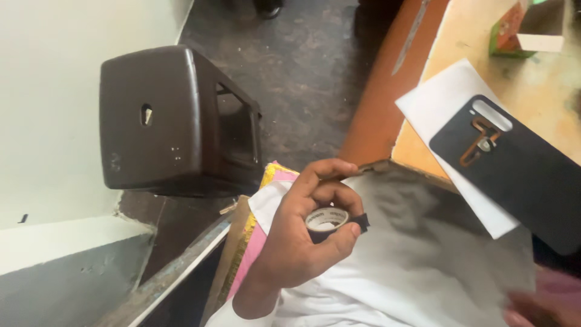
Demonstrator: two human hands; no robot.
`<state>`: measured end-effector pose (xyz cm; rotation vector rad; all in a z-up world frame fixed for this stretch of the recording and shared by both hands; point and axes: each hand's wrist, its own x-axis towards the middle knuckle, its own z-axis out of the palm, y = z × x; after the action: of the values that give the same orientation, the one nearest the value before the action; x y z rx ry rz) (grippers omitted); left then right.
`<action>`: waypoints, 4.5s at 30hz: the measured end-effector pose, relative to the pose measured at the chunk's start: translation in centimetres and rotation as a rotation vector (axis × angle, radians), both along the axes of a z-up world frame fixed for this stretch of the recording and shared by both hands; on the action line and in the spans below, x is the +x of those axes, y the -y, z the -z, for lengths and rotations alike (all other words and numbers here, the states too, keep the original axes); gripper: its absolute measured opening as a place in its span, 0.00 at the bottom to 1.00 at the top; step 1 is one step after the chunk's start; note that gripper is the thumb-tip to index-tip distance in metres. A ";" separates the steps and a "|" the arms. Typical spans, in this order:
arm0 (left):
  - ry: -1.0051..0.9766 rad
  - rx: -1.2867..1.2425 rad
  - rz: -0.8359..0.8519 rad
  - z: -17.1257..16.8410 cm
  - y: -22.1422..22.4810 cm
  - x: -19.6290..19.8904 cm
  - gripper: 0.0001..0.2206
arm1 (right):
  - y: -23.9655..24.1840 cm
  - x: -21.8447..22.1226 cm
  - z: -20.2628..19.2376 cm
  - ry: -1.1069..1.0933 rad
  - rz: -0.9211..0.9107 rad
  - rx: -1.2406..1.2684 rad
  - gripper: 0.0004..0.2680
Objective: The person applies adhesive tape to a black plastic component and then attaches it to the back of a blue smartphone. The person handles the phone and the component, aligning them before pressing them together.
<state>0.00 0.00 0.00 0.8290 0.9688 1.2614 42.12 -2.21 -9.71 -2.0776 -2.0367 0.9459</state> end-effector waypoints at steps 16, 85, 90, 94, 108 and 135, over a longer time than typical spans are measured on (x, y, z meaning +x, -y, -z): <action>0.010 0.024 0.072 0.1 1.1 3.1 0.27 | -6.4 -17.7 -10.0 -0.976 -0.052 -0.486 0.06; -0.183 0.220 -0.001 -5.0 -5.9 5.0 0.19 | -16.9 -10.3 -16.0 -0.653 -0.070 -0.683 0.06; -0.245 0.256 0.022 -6.2 -6.7 5.6 0.19 | -16.3 -10.3 -16.5 -0.633 -0.067 -0.712 0.06; -0.243 0.234 0.027 -5.9 -6.7 5.5 0.18 | -16.3 -12.5 -17.1 -0.437 -0.096 -0.703 0.06; -0.093 0.201 0.097 -2.8 -7.9 6.0 0.21 | -17.5 -13.6 -17.1 -0.305 -0.059 -0.663 0.07; 0.248 -0.126 -0.025 -1.8 -13.6 7.4 0.18 | -17.5 -16.3 -15.3 -0.258 -0.663 0.938 0.10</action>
<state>7.43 13.60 1.82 0.5497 0.8509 1.2770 25.84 15.28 5.57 -0.7910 -2.3591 0.1532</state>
